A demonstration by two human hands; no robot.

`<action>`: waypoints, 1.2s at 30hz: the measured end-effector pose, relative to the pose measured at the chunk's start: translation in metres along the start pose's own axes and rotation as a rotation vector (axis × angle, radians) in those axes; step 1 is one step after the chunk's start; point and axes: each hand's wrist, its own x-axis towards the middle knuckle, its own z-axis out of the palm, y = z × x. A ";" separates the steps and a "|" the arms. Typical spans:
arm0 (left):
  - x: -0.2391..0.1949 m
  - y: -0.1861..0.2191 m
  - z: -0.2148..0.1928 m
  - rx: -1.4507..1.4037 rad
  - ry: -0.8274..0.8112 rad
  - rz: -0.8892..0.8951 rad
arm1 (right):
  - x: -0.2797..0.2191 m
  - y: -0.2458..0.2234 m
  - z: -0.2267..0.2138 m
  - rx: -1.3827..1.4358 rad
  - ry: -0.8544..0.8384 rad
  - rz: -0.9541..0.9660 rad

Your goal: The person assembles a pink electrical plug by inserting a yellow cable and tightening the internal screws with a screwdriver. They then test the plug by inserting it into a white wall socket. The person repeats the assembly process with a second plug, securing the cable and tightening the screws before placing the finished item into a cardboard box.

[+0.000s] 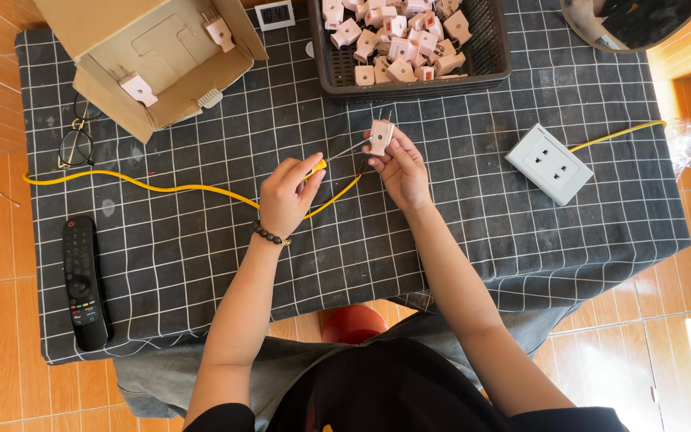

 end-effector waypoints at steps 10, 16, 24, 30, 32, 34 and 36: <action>0.002 0.000 -0.001 0.171 -0.001 0.104 | -0.001 0.003 0.001 -0.092 0.030 -0.032; 0.003 0.002 -0.002 0.143 -0.068 0.097 | -0.001 0.003 0.001 -0.238 0.085 -0.061; 0.007 0.004 -0.008 -0.162 -0.108 -0.020 | -0.008 0.000 0.003 -0.414 0.162 -0.164; 0.005 -0.004 -0.008 -0.348 -0.120 -0.331 | -0.009 0.000 0.008 -0.501 0.114 -0.199; 0.007 -0.001 -0.010 -0.409 -0.127 -0.482 | -0.008 -0.001 0.009 -0.512 0.098 -0.202; 0.011 0.003 -0.015 -0.431 -0.114 -0.298 | -0.007 0.001 0.009 -0.516 0.113 -0.223; 0.014 0.004 -0.016 -0.459 -0.108 -0.299 | -0.006 -0.003 0.011 -0.543 0.093 -0.235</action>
